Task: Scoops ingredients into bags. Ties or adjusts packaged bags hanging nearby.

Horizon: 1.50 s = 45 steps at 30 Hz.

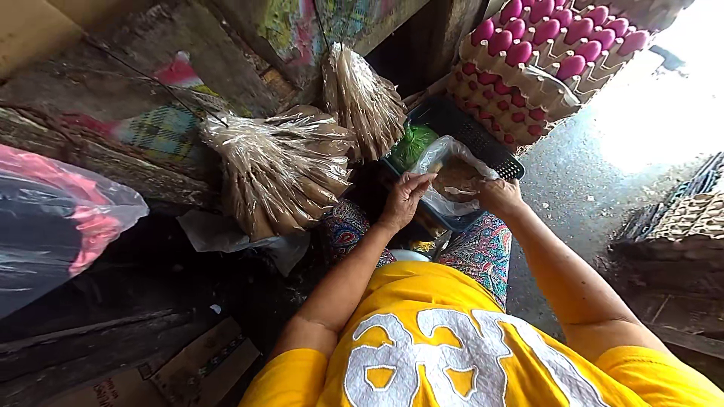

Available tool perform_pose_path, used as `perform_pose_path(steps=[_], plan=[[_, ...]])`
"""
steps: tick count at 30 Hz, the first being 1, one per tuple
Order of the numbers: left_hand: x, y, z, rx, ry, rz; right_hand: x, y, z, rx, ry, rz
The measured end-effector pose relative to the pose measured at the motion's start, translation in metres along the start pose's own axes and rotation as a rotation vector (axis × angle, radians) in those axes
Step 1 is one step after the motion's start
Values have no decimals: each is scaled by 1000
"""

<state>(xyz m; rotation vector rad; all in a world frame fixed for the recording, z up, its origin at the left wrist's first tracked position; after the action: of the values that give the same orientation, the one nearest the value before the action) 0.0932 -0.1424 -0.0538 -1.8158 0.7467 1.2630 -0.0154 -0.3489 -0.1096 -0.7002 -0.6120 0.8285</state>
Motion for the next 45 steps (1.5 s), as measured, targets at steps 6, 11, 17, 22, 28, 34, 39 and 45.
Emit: perform_pose_path(steps=[6,11,17,22,28,34,39,45], plan=[[5,-5,-1,-177,30,175,-15,12,-11,3,2,17],[3,-7,-7,-219,60,138,-19,10,-15,18,-42,-28],[4,-1,-11,-160,6,-6,-25,-9,-18,-119,-152,-296],[8,3,-16,-173,31,-35,-31,-11,-29,-131,-137,-329],[9,4,-19,-188,20,-41,-32,-16,-28,-152,-103,-326],[13,9,-24,-163,0,-65,-21,-10,-35,-58,-129,-365],[14,11,-27,-160,-3,-87,-36,-15,-28,-30,-161,-456],[16,11,-26,-189,4,-75,-38,-11,-32,-41,-137,-418]])
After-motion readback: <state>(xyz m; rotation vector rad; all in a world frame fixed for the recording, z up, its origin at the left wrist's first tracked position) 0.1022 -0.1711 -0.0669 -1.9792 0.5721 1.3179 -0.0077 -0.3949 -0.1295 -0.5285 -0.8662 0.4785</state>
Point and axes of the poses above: each hand's wrist, its own z-axis away from the middle knuckle, its own y-axis out of the palm, x = y × z, the point moved 7 cm from there along -z, towards the middle knuckle, and after that the axes turned 15 degrees about x, right-handed, at the moved point
